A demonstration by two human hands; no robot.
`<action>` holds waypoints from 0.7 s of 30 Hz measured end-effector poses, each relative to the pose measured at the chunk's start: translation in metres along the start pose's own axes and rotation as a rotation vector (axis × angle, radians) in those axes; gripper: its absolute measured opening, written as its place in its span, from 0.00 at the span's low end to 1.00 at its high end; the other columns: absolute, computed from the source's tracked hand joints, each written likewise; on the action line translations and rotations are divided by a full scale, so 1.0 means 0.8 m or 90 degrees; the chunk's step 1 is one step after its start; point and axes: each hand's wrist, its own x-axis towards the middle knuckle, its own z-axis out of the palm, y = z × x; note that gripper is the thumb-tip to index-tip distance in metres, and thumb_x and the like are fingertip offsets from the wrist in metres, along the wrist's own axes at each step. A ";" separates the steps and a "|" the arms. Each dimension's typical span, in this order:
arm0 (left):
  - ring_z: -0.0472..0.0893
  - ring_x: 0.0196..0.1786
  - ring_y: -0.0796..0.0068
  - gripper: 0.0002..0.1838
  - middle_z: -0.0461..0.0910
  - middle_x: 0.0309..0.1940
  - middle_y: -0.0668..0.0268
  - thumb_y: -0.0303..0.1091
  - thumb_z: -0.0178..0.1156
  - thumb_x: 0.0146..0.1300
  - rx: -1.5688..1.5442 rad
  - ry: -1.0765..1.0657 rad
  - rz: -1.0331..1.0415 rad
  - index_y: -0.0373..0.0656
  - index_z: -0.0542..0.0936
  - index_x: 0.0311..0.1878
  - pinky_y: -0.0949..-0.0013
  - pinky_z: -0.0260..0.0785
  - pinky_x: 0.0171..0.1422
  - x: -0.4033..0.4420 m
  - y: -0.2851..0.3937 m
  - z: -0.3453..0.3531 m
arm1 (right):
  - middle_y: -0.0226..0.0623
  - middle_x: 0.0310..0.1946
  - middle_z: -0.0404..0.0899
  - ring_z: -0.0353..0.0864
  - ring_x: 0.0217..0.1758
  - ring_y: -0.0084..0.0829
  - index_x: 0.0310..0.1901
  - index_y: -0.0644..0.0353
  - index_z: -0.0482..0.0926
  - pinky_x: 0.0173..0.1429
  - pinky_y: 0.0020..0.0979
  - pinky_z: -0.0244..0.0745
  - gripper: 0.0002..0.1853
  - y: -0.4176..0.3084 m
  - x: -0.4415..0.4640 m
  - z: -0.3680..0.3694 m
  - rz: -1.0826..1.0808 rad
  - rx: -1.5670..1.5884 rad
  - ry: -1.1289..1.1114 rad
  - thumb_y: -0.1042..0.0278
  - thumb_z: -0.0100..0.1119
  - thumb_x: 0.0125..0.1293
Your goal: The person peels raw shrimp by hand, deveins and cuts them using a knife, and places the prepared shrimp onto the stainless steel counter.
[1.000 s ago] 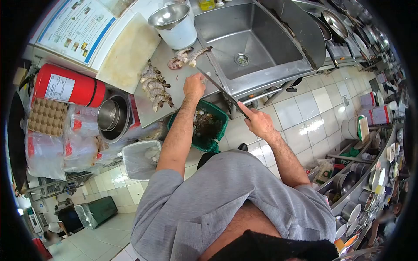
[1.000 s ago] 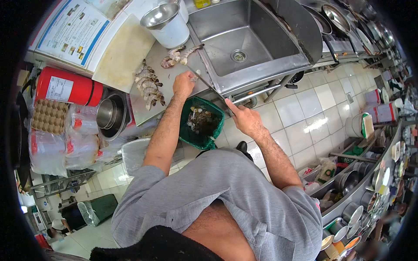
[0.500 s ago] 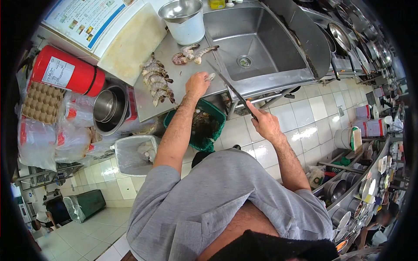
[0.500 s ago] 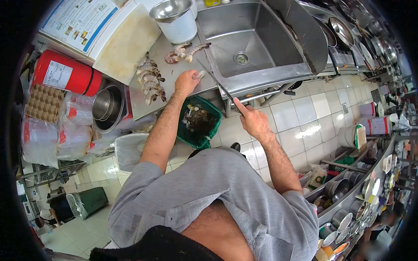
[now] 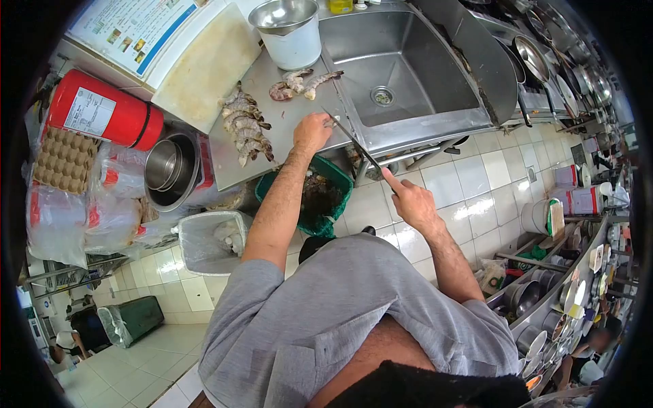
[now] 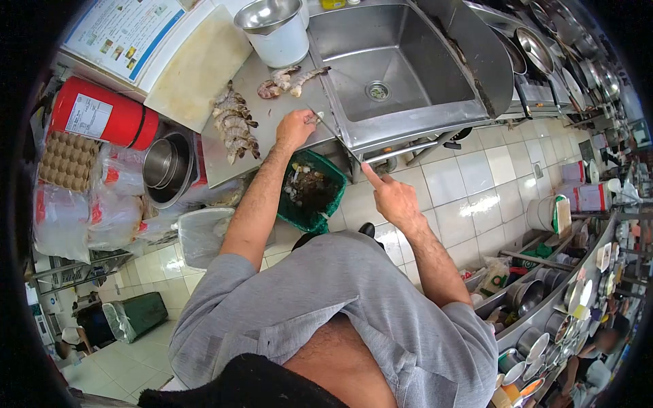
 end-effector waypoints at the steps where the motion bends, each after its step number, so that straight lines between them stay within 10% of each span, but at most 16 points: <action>1: 0.81 0.47 0.58 0.17 0.82 0.41 0.60 0.36 0.65 0.51 0.000 -0.002 0.000 0.50 0.83 0.46 0.57 0.74 0.50 -0.001 -0.001 0.003 | 0.41 0.32 0.78 0.81 0.32 0.45 0.71 0.41 0.61 0.39 0.44 0.79 0.37 -0.001 0.008 0.005 -0.006 0.008 0.008 0.73 0.60 0.59; 10: 0.83 0.44 0.59 0.16 0.84 0.38 0.61 0.37 0.67 0.51 -0.046 0.062 0.002 0.45 0.82 0.44 0.59 0.75 0.49 -0.003 -0.008 0.007 | 0.44 0.36 0.80 0.82 0.37 0.45 0.71 0.40 0.60 0.43 0.44 0.78 0.39 0.012 0.024 0.016 0.011 0.239 0.021 0.74 0.62 0.58; 21: 0.82 0.44 0.55 0.14 0.84 0.38 0.59 0.36 0.66 0.50 -0.023 -0.010 -0.044 0.46 0.83 0.42 0.56 0.74 0.50 0.003 0.001 -0.003 | 0.41 0.34 0.78 0.82 0.33 0.45 0.71 0.40 0.60 0.38 0.44 0.79 0.37 0.003 -0.014 0.000 0.000 0.022 -0.004 0.73 0.58 0.59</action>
